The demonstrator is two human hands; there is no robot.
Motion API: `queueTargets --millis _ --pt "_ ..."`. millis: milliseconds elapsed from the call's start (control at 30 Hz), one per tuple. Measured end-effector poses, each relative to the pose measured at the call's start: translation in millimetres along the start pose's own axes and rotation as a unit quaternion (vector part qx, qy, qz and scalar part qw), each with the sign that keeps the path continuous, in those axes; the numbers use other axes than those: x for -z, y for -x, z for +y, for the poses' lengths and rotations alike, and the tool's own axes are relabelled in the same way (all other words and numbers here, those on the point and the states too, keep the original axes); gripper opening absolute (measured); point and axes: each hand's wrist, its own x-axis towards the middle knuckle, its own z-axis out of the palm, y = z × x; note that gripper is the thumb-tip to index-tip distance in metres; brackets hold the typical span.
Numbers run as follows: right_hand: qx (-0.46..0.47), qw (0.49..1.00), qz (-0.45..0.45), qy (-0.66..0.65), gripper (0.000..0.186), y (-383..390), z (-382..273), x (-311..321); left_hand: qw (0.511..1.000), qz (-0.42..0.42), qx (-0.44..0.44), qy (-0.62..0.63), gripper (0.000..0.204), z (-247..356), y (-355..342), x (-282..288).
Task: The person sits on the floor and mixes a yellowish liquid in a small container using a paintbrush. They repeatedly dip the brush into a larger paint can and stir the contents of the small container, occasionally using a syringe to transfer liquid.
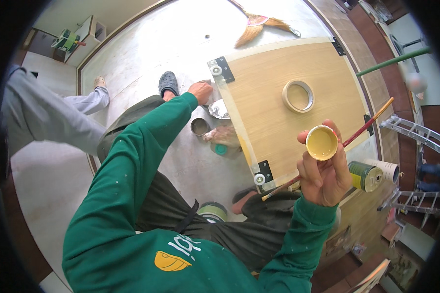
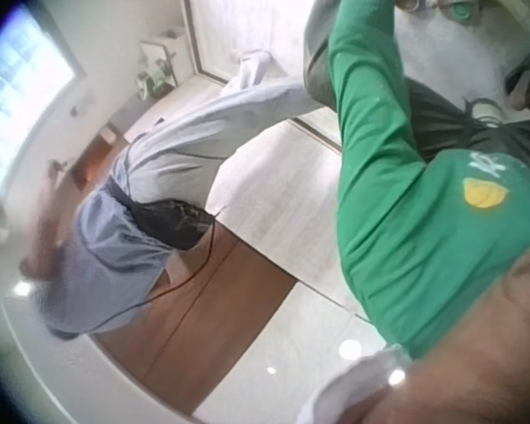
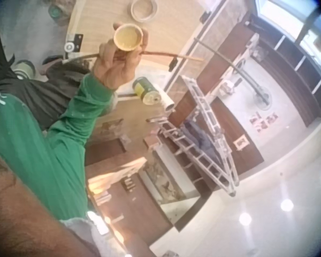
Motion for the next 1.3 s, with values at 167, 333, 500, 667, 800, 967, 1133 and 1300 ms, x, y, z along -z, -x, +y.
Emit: queueTargets --millis 167,333,500,667,800,967,1133,1300 --pt "0.0 1.0 0.011 0.011 0.048 0.5 1.2 1.5 0.992 0.049 0.083 0.082 0.016 4.9 10.7 12.4" --pt "-0.006 0.999 0.037 0.007 0.046 -0.5 3.3 -6.3 0.969 0.048 0.183 0.158 0.025 -19.3 31.5 17.9" --pt "-0.017 1.0 0.016 0.005 0.044 -5.7 7.4 -11.8 0.949 0.136 0.194 0.206 0.026 -20.4 62.1 35.4" --pt "-0.016 0.999 0.028 0.018 0.042 -9.4 15.3 -20.5 0.918 0.188 0.214 0.277 0.031 -17.9 91.2 43.3" --pt "-0.031 0.998 0.046 0.012 0.039 -9.9 26.3 -27.4 0.874 0.254 0.228 0.344 0.032 -17.6 110.9 34.4" --pt "-0.041 0.998 0.044 -0.005 0.037 -9.8 33.4 -31.3 0.834 0.308 0.237 0.392 0.023 -9.0 122.6 28.9" --pt "-0.056 0.998 0.041 -0.009 0.035 -12.4 41.3 -42.2 0.798 0.336 0.266 0.423 0.02 -20.2 135.2 0.7" --pt "-0.052 0.998 0.044 -0.006 0.034 -8.7 38.9 -38.2 0.753 0.235 0.372 0.489 0.019 -11.5 133.6 -19.8"
